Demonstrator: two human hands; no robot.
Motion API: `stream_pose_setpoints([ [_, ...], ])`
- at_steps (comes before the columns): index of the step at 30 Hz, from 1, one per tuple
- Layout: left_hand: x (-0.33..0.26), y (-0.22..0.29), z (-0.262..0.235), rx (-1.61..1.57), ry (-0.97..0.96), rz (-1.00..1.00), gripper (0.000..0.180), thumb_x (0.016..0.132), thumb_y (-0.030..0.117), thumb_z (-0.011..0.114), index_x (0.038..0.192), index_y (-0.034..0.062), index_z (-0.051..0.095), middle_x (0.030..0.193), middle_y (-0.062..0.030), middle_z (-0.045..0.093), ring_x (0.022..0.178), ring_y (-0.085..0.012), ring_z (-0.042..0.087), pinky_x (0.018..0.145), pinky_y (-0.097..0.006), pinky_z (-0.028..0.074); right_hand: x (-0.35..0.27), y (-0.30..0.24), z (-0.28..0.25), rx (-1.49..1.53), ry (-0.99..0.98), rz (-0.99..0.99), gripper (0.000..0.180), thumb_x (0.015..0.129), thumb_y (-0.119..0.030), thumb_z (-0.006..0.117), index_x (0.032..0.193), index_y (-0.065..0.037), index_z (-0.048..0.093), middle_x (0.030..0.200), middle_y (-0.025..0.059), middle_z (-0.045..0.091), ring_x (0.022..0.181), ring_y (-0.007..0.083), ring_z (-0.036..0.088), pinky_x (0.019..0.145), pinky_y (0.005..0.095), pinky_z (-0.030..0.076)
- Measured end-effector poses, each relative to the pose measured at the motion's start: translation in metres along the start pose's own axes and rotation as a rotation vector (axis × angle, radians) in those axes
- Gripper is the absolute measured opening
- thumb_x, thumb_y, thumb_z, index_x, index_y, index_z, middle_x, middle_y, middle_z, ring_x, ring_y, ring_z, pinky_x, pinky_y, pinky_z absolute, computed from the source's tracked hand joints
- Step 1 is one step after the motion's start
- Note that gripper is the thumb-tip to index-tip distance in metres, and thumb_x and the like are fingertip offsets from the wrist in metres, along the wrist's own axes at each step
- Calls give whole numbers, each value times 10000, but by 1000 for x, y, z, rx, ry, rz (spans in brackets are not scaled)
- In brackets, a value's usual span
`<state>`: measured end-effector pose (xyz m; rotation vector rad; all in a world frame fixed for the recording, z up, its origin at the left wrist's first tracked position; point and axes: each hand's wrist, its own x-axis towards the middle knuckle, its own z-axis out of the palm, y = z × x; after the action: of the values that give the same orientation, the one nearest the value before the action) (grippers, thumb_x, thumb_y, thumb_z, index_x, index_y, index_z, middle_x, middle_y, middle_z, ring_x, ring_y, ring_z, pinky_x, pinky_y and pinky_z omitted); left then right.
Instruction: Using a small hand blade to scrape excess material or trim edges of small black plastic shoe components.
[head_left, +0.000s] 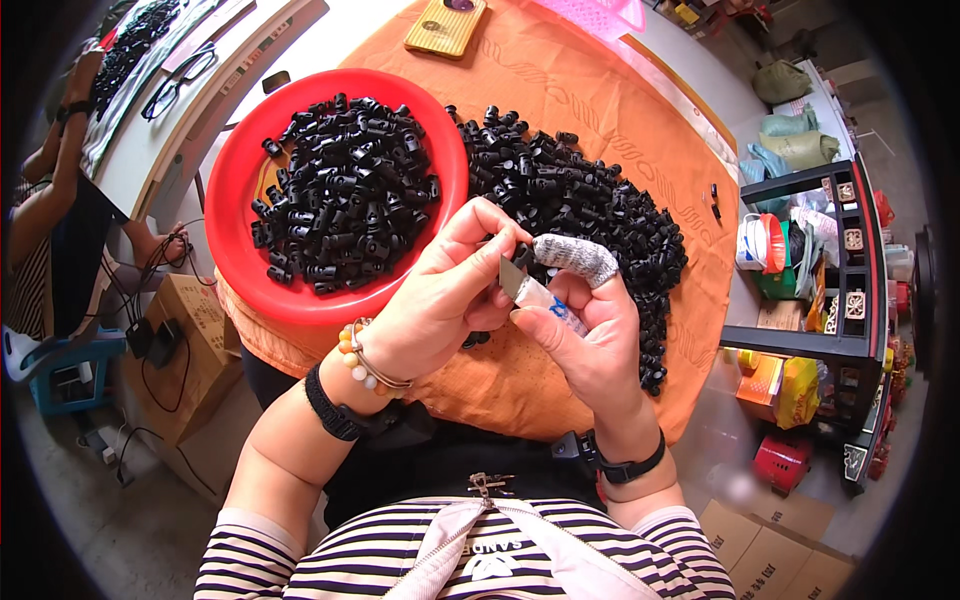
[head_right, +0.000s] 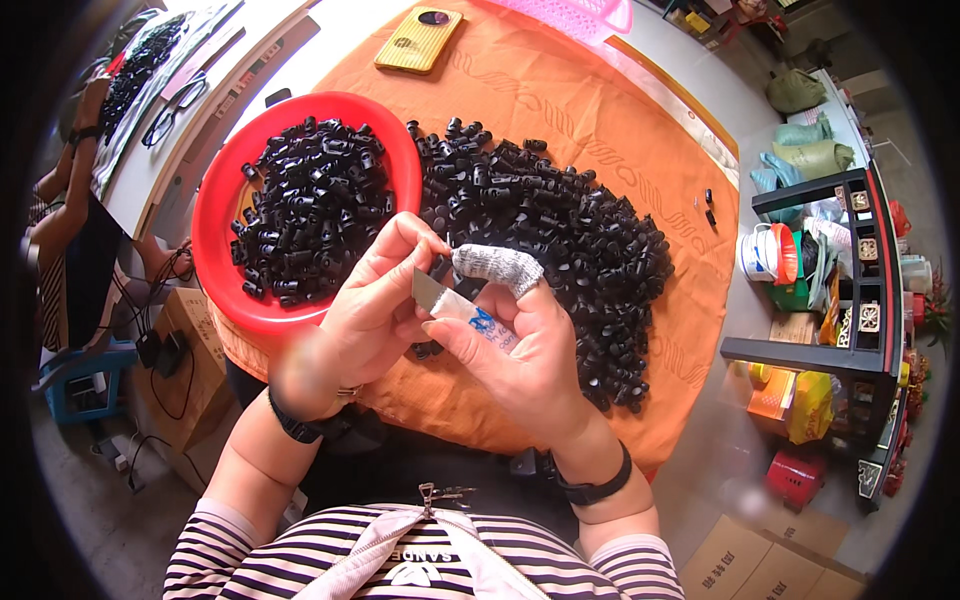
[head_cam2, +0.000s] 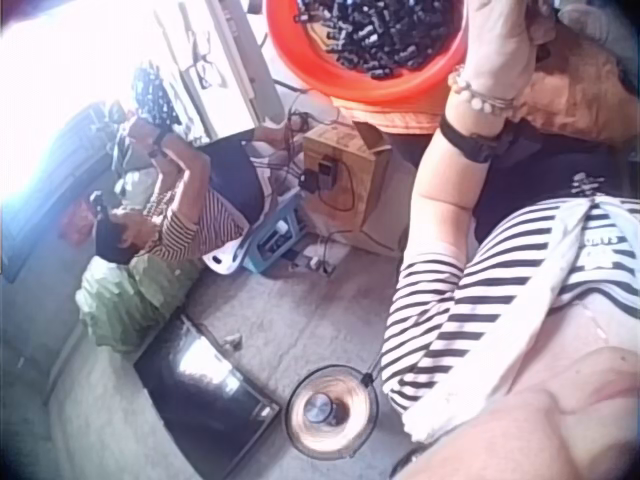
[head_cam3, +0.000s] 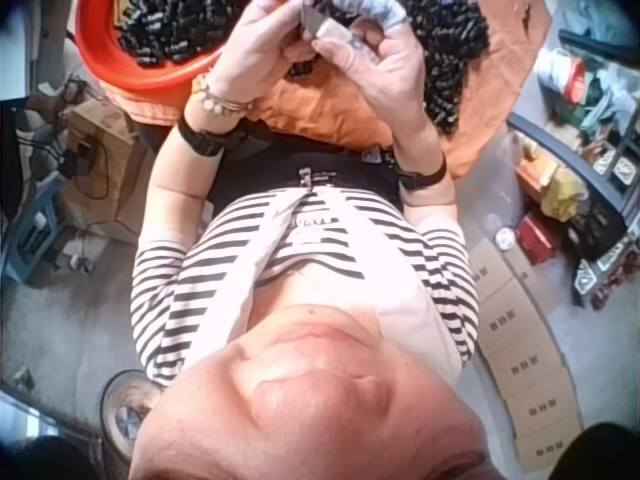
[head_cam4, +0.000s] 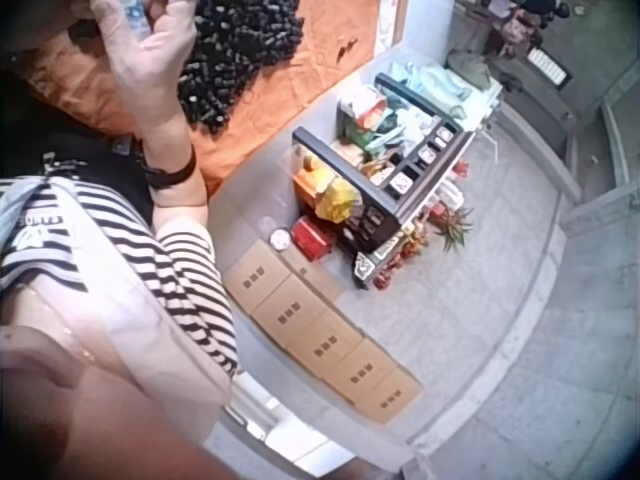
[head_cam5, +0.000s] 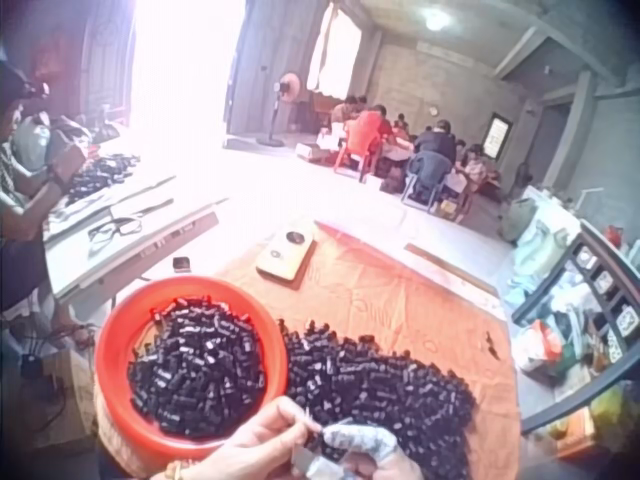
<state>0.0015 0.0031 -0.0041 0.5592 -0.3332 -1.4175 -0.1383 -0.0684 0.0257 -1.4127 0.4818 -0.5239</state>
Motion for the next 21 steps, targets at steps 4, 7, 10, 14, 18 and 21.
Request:
stream_pose_setpoints([
  [4, -1, -1, 0, 1, 13, -5, 99, 952, 217, 443, 963, 125, 478, 678, 31, 461, 544, -9, 355, 445, -155, 234, 1, -1, -1, 26, -19, 7, 405, 822, 17, 607, 1181, -8, 420, 957, 69, 579, 866, 86, 560, 751, 208, 449],
  [7, -1, 0, 0, -1, -8, 0, 96, 953, 214, 442, 959, 124, 477, 676, 30, 460, 539, -9, 349, 444, -155, 233, 0, 0, -2, 40, -43, 14, 402, 827, 21, 597, 1184, -7, 416, 963, 71, 577, 877, 94, 564, 766, 216, 450],
  [10, -2, 0, -1, 2, -18, -5, 94, 954, 210, 438, 952, 123, 474, 668, 28, 457, 530, -9, 341, 445, -155, 233, 0, 0, -1, 27, -35, 2, 410, 830, 26, 590, 1196, -5, 408, 969, 74, 577, 893, 105, 568, 786, 226, 450],
  [14, -1, 0, 0, 1, -3, -7, 98, 956, 215, 433, 946, 125, 471, 659, 27, 454, 520, -10, 330, 445, -156, 229, 2, 1, 1, 66, -22, -10, 402, 838, 18, 582, 1201, -2, 411, 978, 78, 579, 905, 113, 572, 805, 234, 450],
  [18, -1, 0, -2, 2, -21, -27, 105, 959, 224, 426, 946, 128, 467, 655, 28, 451, 518, -14, 316, 447, -160, 222, 2, 1, 0, 42, -20, -22, 369, 843, 1, 587, 1181, 2, 440, 978, 73, 590, 888, 96, 568, 796, 225, 451],
  [21, 0, 0, -3, 22, -19, -36, 107, 959, 227, 424, 949, 129, 466, 657, 26, 447, 520, -16, 308, 450, -161, 222, 1, 5, -6, -120, -9, -46, 351, 840, -13, 599, 1164, 5, 463, 975, 63, 595, 851, 75, 558, 783, 208, 447],
])
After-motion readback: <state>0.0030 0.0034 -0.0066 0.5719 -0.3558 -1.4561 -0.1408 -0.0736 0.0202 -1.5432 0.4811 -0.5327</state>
